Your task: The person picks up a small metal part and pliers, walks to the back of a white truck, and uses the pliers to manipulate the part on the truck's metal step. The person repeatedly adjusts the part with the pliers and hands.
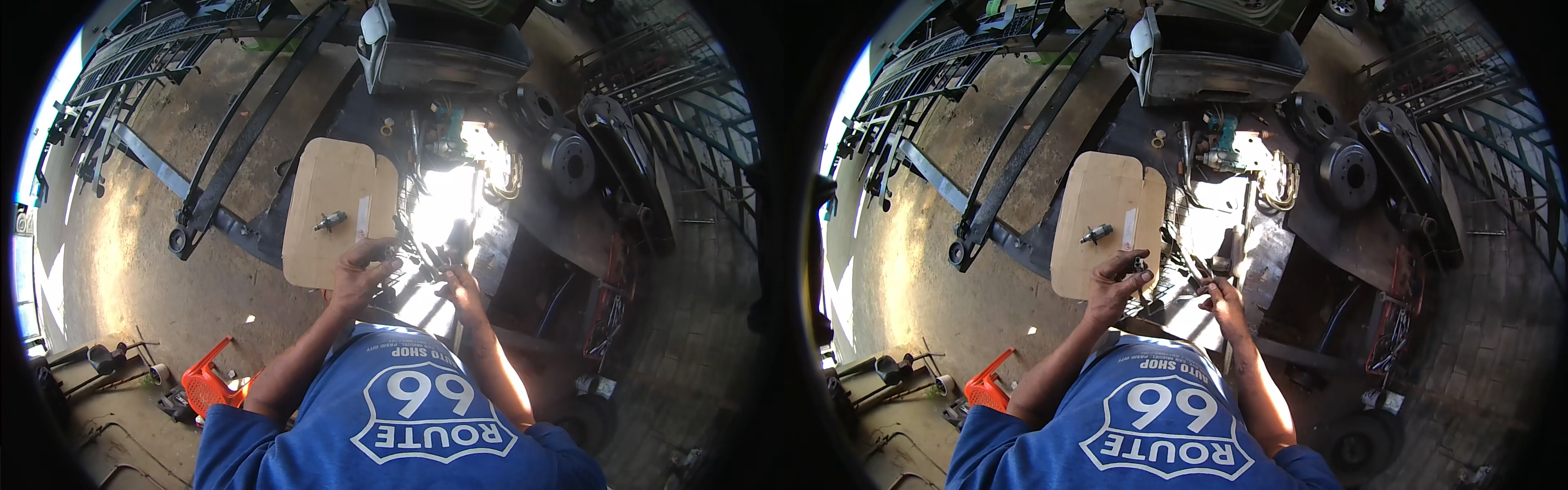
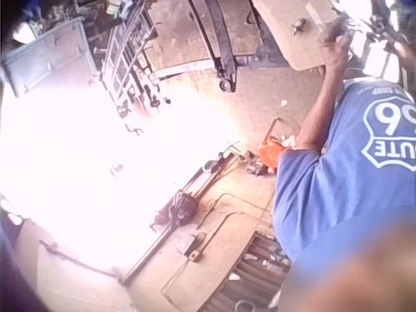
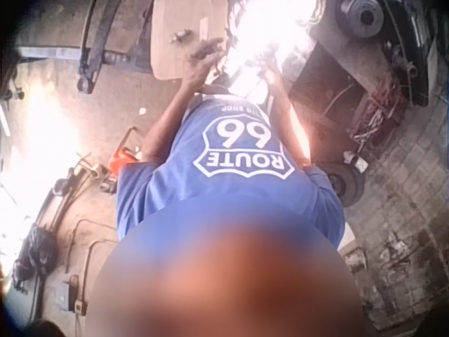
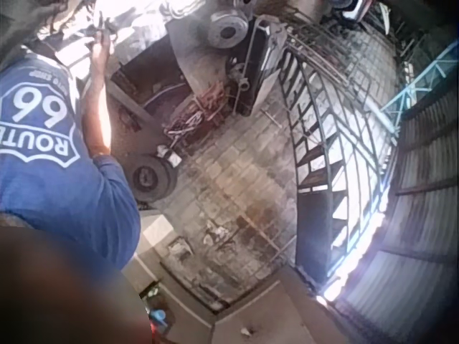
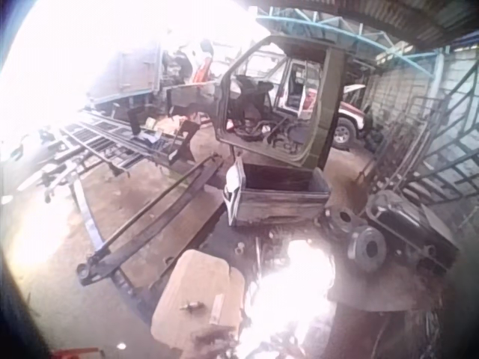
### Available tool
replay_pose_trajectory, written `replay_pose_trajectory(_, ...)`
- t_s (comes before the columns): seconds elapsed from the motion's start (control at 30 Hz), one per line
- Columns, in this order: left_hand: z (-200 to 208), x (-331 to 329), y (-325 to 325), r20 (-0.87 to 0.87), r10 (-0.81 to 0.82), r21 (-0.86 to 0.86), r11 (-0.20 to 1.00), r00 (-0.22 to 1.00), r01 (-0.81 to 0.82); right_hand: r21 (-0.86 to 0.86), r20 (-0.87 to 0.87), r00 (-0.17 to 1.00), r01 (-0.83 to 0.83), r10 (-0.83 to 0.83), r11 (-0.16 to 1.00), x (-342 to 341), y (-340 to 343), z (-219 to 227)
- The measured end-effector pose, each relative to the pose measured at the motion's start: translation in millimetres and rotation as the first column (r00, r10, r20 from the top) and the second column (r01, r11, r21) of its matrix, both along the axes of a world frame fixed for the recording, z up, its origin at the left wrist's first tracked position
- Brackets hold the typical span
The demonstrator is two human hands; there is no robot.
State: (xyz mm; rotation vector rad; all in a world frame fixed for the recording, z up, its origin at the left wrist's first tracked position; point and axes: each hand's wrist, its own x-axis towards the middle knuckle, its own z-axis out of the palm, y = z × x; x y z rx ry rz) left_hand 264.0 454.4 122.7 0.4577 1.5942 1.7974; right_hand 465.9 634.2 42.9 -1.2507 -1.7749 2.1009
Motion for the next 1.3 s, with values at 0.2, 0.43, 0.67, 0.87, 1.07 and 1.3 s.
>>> replay_pose_trajectory(0.2, -3, -1, -9, -0.120, -0.055, -0.015, 0.998, 0.991, 0.054, 0.134, -0.025, 0.993, -0.112, 0.116, 0.985, -24, -23, -6)
replay_pose_trajectory(0.43, -27, -8, -34, 0.107, 0.027, -0.084, 0.996, 0.994, -0.018, 0.225, -0.073, 0.990, -0.102, 0.121, 0.969, -31, -18, 15)
replay_pose_trajectory(0.67, -60, -37, -63, 0.200, 0.215, -0.166, 0.969, 0.956, -0.183, 0.268, -0.028, 0.994, -0.095, 0.106, 0.959, -37, -12, 39)
replay_pose_trajectory(0.87, -55, -45, -66, 0.392, 0.136, -0.012, 0.990, 0.910, -0.142, 0.226, 0.028, 0.999, -0.036, 0.031, 0.974, -42, -6, 31)
replay_pose_trajectory(1.07, -46, -48, -67, 0.617, 0.040, 0.143, 0.976, 0.786, -0.163, 0.288, 0.130, 0.991, -0.039, 0.002, 0.957, -38, -5, 22)
replay_pose_trajectory(1.3, -46, -46, -64, 0.719, -0.036, 0.258, 0.941, 0.694, -0.218, 0.343, 0.266, 0.951, -0.248, 0.159, 0.906, -28, 1, 4)
